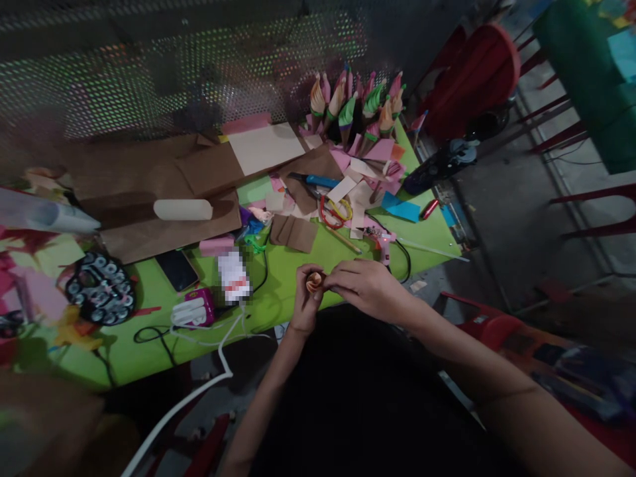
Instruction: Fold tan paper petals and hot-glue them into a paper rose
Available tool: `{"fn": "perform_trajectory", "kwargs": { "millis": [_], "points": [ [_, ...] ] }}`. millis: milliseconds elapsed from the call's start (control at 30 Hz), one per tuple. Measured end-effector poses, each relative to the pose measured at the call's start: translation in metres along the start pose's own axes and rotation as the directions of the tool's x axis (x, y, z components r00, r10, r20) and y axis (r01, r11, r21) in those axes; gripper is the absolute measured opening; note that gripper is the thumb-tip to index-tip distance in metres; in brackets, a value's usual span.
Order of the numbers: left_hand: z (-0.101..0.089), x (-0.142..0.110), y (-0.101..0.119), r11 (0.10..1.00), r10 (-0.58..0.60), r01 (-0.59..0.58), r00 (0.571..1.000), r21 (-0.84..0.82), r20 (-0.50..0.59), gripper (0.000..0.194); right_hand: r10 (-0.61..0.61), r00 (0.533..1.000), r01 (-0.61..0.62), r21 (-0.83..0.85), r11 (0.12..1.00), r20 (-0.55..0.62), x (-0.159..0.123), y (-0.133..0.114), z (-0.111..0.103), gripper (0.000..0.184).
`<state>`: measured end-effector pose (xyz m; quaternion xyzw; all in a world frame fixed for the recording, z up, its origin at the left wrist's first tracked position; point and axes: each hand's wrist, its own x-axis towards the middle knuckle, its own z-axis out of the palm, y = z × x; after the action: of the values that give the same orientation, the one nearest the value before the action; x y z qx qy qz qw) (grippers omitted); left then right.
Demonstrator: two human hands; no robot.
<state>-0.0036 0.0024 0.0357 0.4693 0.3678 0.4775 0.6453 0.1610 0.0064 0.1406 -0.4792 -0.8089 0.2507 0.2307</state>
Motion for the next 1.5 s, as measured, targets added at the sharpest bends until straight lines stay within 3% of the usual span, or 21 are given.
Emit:
{"fn": "perform_trajectory", "kwargs": {
  "millis": [200, 367, 467, 667, 967, 1200, 1500],
  "points": [
    [-0.001, -0.001, 0.003, 0.996, -0.007, 0.010, 1.000, -0.085, 0.025, 0.047, 0.011, 0.999, -0.006, -0.106, 0.994, 0.041, -0.001, -0.005, -0.005, 0.020],
    [-0.001, -0.002, 0.002, 0.999, 0.003, -0.001, 0.999, -0.050, 0.044, 0.047, 0.012, 0.992, 0.012, -0.191, 0.982, 0.125, -0.001, -0.008, -0.002, 0.021],
    [-0.001, 0.000, 0.005, 0.998, 0.055, -0.056, 0.996, 0.014, 0.077, 0.048, 0.001, 0.989, 0.017, -0.122, 0.992, 0.149, 0.000, -0.007, -0.002, 0.020],
    [-0.002, 0.005, 0.016, 0.985, 0.094, -0.110, 0.988, 0.135, 0.123, 0.045, 0.000, 0.998, 0.002, -0.032, 0.999, 0.059, 0.000, -0.003, -0.007, 0.020],
    [-0.002, 0.006, 0.013, 0.984, 0.105, -0.126, 0.982, 0.126, 0.158, 0.046, -0.025, 1.000, 0.025, 0.019, 0.999, 0.007, 0.000, 0.003, -0.005, 0.024],
    [-0.003, 0.008, 0.013, 0.985, 0.056, -0.081, 0.985, 0.152, 0.161, 0.047, 0.012, 0.997, -0.026, 0.176, 0.984, 0.080, 0.001, 0.009, -0.010, 0.020],
    [-0.002, 0.012, 0.013, 0.968, 0.097, -0.129, 0.983, 0.217, 0.155, 0.044, 0.004, 1.000, -0.003, 0.110, 0.994, -0.001, 0.003, 0.009, -0.008, 0.025]
  ]
}}
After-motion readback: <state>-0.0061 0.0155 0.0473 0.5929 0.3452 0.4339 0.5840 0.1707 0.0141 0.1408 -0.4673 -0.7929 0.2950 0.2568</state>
